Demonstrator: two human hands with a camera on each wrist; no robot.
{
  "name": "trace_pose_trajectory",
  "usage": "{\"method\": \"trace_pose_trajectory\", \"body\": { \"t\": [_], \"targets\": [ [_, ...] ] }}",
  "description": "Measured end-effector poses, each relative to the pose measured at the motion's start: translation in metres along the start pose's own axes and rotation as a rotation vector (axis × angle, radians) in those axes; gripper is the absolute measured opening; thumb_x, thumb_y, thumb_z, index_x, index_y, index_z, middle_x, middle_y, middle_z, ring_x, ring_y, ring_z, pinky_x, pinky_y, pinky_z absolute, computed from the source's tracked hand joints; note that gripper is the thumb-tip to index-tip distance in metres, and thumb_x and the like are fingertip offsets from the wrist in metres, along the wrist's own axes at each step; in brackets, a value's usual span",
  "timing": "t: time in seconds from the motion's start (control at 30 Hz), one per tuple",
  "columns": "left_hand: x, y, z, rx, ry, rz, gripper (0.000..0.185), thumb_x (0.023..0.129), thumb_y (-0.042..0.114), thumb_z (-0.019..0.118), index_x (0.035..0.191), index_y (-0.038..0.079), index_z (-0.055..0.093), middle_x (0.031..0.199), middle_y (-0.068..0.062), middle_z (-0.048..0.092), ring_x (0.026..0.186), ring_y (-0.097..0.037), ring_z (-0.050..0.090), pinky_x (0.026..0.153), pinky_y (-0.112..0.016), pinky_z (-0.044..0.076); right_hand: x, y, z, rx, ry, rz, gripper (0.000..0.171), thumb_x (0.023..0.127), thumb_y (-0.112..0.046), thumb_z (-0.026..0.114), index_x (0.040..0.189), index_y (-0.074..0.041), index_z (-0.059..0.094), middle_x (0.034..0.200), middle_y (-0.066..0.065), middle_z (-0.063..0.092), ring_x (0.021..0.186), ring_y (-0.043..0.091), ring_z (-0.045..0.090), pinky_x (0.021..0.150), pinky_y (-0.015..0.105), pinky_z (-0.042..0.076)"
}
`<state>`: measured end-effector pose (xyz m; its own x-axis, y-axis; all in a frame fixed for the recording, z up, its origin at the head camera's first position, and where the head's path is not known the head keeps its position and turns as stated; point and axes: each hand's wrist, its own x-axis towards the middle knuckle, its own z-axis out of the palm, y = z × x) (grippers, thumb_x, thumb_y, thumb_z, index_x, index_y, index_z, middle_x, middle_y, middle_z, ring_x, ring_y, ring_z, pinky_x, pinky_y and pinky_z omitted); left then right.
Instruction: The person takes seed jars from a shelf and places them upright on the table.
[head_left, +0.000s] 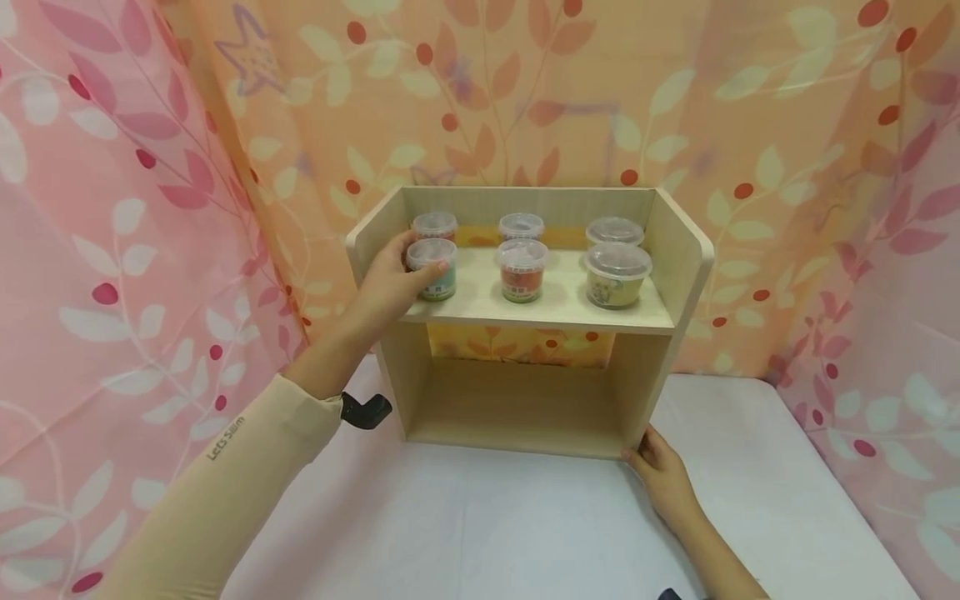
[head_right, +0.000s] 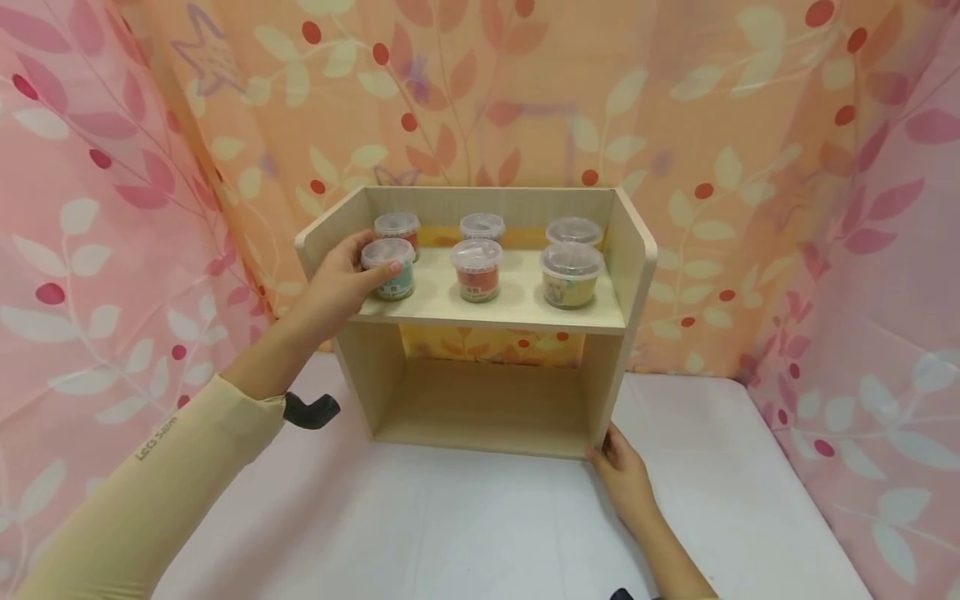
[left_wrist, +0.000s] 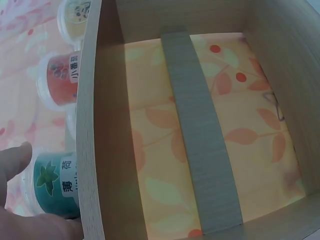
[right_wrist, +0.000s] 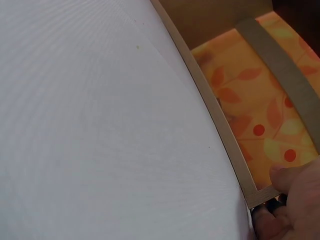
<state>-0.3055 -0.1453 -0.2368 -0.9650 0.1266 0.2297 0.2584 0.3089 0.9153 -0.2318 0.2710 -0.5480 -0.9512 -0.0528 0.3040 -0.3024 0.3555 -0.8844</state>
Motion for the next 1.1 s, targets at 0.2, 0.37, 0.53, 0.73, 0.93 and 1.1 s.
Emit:
{"method": "trace_pose_trajectory", "body": {
  "t": [0.2,0.37,0.53,0.73,0.93,1.1],
  "targets": [
    [0.0,0.002,0.001,0.001,0.04,-0.02,0.081,0.096,0.028,0.074,0.159,0.004,0.029,0.155,-0.013,0.045,0.143,-0.024,0.044,0.12,-0.04,0.036,0.001,-0.002,-0.002,-0.092,0.005,0.016,0.067,0.103,-0.015,0.064,0.157,0.005,0.03,0.153,0.033,0.041,0.14,0.046,0.043,0.097,0.002,0.036],
    [-0.004,0.004,0.0,-0.001,0.059,-0.029,0.088,0.094,0.034,0.076,0.16,0.004,0.028,0.161,-0.012,0.038,0.146,-0.022,0.04,0.122,-0.039,0.034,-0.002,-0.002,-0.003,-0.156,0.008,0.052,0.066,0.104,-0.021,0.062,0.157,0.003,0.031,0.151,0.03,0.044,0.138,0.045,0.046,0.095,-0.001,0.034],
    [-0.014,0.008,-0.002,-0.032,0.056,0.002,0.086,0.093,0.034,0.078,0.159,0.005,0.031,0.158,-0.01,0.042,0.143,-0.023,0.044,0.12,-0.04,0.036,-0.003,0.002,-0.002,-0.168,0.02,0.045,0.064,0.104,-0.02,0.062,0.157,0.004,0.033,0.15,0.031,0.047,0.137,0.045,0.048,0.095,-0.002,0.034],
    [-0.033,0.011,-0.004,-0.047,0.021,0.025,0.083,0.092,0.03,0.079,0.157,0.007,0.033,0.152,-0.009,0.046,0.135,-0.021,0.05,0.115,-0.04,0.042,-0.003,0.004,-0.006,-0.167,0.028,0.027,0.063,0.105,-0.02,0.061,0.156,0.005,0.033,0.149,0.032,0.047,0.137,0.046,0.047,0.096,0.0,0.035],
    [-0.066,0.005,-0.009,-0.054,-0.007,0.035,0.081,0.091,0.02,0.08,0.157,0.005,0.035,0.146,-0.009,0.05,0.126,-0.019,0.054,0.104,-0.022,0.049,-0.003,0.005,-0.006,-0.129,0.036,0.052,0.063,0.103,-0.016,0.063,0.156,0.004,0.035,0.152,0.03,0.045,0.139,0.043,0.045,0.097,0.0,0.035],
    [-0.098,-0.007,-0.016,-0.12,-0.061,0.043,0.074,0.095,0.01,0.075,0.156,0.001,0.035,0.147,-0.015,0.048,0.118,-0.013,0.057,0.096,-0.012,0.05,-0.004,0.006,-0.001,-0.111,0.039,0.051,0.062,0.103,-0.015,0.063,0.155,0.005,0.036,0.153,0.029,0.043,0.141,0.042,0.043,0.098,0.001,0.034]
  ]
}}
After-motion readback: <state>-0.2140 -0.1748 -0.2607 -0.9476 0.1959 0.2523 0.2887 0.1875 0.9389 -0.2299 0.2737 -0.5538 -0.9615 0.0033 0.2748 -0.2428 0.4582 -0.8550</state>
